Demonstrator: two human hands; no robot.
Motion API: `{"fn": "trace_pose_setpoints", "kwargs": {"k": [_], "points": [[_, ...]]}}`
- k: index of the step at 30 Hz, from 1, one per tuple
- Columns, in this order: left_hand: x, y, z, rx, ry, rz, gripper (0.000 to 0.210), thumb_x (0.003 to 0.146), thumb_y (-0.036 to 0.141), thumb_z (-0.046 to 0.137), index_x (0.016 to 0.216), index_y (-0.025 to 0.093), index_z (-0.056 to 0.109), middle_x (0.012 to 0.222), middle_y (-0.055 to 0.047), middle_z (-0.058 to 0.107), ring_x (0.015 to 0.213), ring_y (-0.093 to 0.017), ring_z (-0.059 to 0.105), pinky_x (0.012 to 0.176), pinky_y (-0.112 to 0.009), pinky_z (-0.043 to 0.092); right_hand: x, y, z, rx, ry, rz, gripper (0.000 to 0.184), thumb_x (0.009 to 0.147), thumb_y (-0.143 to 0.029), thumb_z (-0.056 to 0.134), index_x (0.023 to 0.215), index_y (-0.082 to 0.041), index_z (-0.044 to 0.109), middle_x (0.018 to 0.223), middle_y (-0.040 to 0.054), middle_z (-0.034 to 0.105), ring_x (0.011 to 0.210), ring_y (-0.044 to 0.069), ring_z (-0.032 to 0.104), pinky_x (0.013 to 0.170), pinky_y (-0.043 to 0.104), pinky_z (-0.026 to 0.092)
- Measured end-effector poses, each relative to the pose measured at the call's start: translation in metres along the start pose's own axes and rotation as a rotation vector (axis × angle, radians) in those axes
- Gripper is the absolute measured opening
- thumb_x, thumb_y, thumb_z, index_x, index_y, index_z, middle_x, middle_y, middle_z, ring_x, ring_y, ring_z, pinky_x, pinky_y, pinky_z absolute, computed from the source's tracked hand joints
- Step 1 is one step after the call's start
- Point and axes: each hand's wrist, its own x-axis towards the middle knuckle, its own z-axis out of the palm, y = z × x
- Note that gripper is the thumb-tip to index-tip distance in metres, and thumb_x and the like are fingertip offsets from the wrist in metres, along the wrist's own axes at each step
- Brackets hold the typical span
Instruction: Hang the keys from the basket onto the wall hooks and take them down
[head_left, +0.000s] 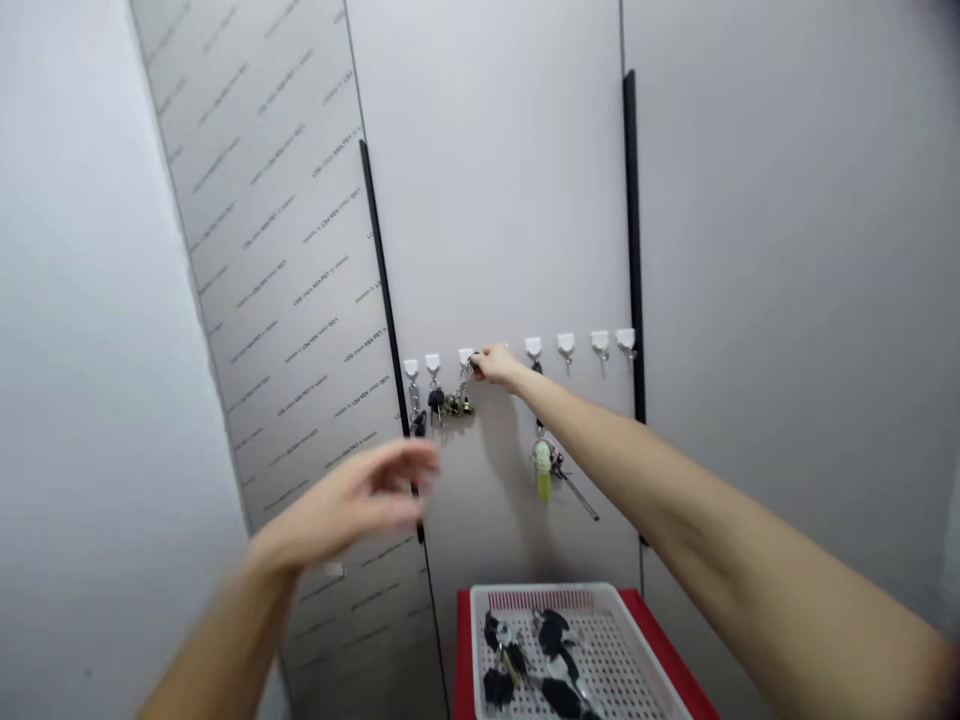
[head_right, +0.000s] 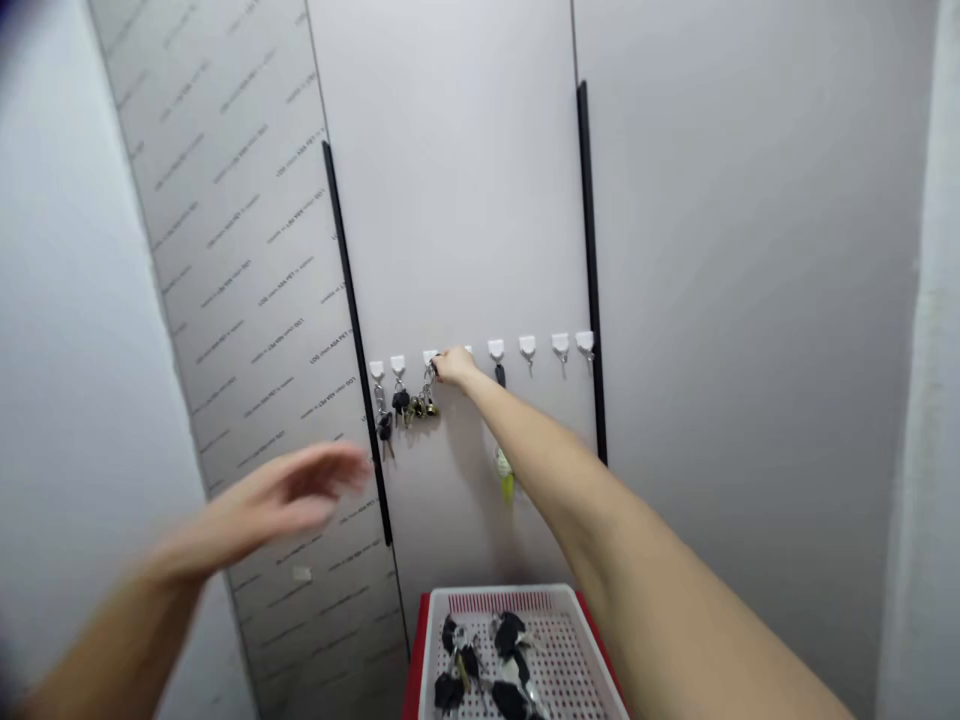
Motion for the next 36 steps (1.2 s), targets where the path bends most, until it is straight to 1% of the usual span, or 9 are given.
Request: {"fn": "trace_pose_setpoints", "kwargs": {"k": [5, 11, 14, 19, 25, 28, 31, 33, 36], "points": [[0.07, -0.021, 0.024, 0.096, 0.352, -0.206, 0.054, 0.058, 0.035, 0.052, 0.104, 0.013, 0.034, 0.104, -0.012, 0.044, 0.093, -0.02, 0.043, 0.076, -0.031, 0.034, 0.007, 0.0, 0.007, -0.081, 0.043, -0.023, 0.024, 0.068, -0.022, 0.033, 0.064, -0.012, 0.054, 0.053, 0.0043, 0.056, 0.045, 0.008, 0.049, 0.042, 0.017, 0.032], [0.115, -0.03, 0.068, 0.338, 0.621, -0.282, 0.049, 0.057, 0.035, 0.05, 0.1, 0.017, 0.034, 0.101, -0.011, 0.045, 0.095, -0.023, 0.039, 0.073, -0.033, 0.034, 0.014, -0.007, -0.003, -0.196, 0.133, -0.112, 0.023, 0.066, -0.027, 0.035, 0.066, -0.015, 0.054, 0.06, 0.0062, 0.056, 0.057, 0.013, 0.05, 0.048, 0.021, 0.032], [0.122, -0.028, 0.064, 0.277, 0.564, -0.25, 0.032, 0.059, 0.027, 0.046, 0.09, 0.019, 0.042, 0.088, -0.006, 0.051, 0.082, -0.018, 0.047, 0.065, -0.028, 0.036, 0.013, -0.018, -0.007, -0.238, 0.148, -0.241, 0.023, 0.067, -0.027, 0.034, 0.065, -0.015, 0.053, 0.062, 0.0054, 0.056, 0.055, 0.012, 0.049, 0.048, 0.021, 0.032], [0.132, -0.014, 0.015, -0.082, 0.376, -0.168, 0.014, 0.052, 0.025, 0.05, 0.06, 0.015, 0.047, 0.053, 0.003, 0.047, 0.05, -0.009, 0.046, 0.047, -0.019, 0.034, -0.007, -0.017, -0.014, -0.194, -0.315, -0.398, 0.02, 0.065, -0.025, 0.036, 0.054, -0.014, 0.048, 0.047, -0.0003, 0.049, 0.039, 0.007, 0.041, 0.042, 0.018, 0.03], [0.131, 0.022, -0.026, -0.489, 0.191, -0.242, 0.011, 0.054, 0.025, 0.04, 0.052, 0.014, 0.041, 0.042, 0.004, 0.039, 0.035, -0.005, 0.035, 0.036, -0.017, 0.027, -0.073, 0.057, -0.012, -0.006, -0.665, -0.267, 0.017, 0.066, -0.026, 0.035, 0.055, -0.015, 0.041, 0.047, -0.003, 0.044, 0.041, 0.005, 0.039, 0.042, 0.017, 0.031], [0.1, 0.017, 0.006, -0.442, -0.072, -0.204, 0.009, 0.051, 0.021, 0.044, 0.055, 0.013, 0.043, 0.043, 0.006, 0.038, 0.036, -0.003, 0.032, 0.037, -0.016, 0.024, -0.121, 0.11, 0.002, 0.074, -0.821, -0.138, 0.016, 0.067, -0.025, 0.035, 0.056, -0.016, 0.041, 0.045, -0.004, 0.041, 0.041, 0.005, 0.038, 0.041, 0.016, 0.029], [0.05, -0.014, 0.067, -0.272, -0.287, -0.22, 0.008, 0.049, 0.015, 0.047, 0.056, 0.013, 0.046, 0.045, 0.006, 0.038, 0.042, -0.004, 0.034, 0.04, -0.015, 0.024, -0.155, 0.147, 0.009, 0.083, -0.892, -0.049, 0.016, 0.065, -0.024, 0.037, 0.054, -0.015, 0.043, 0.045, -0.0039, 0.041, 0.04, 0.005, 0.037, 0.04, 0.017, 0.029], [0.015, -0.043, 0.11, -0.195, -0.406, -0.276, 0.008, 0.049, 0.014, 0.045, 0.057, 0.013, 0.046, 0.048, 0.006, 0.04, 0.045, -0.005, 0.036, 0.042, -0.016, 0.026, -0.156, 0.154, 0.001, 0.123, -0.775, -0.03, 0.018, 0.066, -0.027, 0.037, 0.054, -0.015, 0.045, 0.048, -0.0025, 0.043, 0.043, 0.007, 0.04, 0.044, 0.018, 0.032], [-0.027, -0.085, 0.157, -0.052, -0.442, -0.328, 0.018, 0.051, 0.014, 0.042, 0.068, 0.014, 0.049, 0.059, 0.003, 0.048, 0.056, -0.009, 0.043, 0.051, -0.019, 0.033, -0.124, 0.142, -0.02, 0.204, -0.3, 0.003, 0.022, 0.066, -0.034, 0.037, 0.069, -0.015, 0.049, 0.06, 0.001, 0.05, 0.053, 0.01, 0.046, 0.052, 0.021, 0.036]]}}
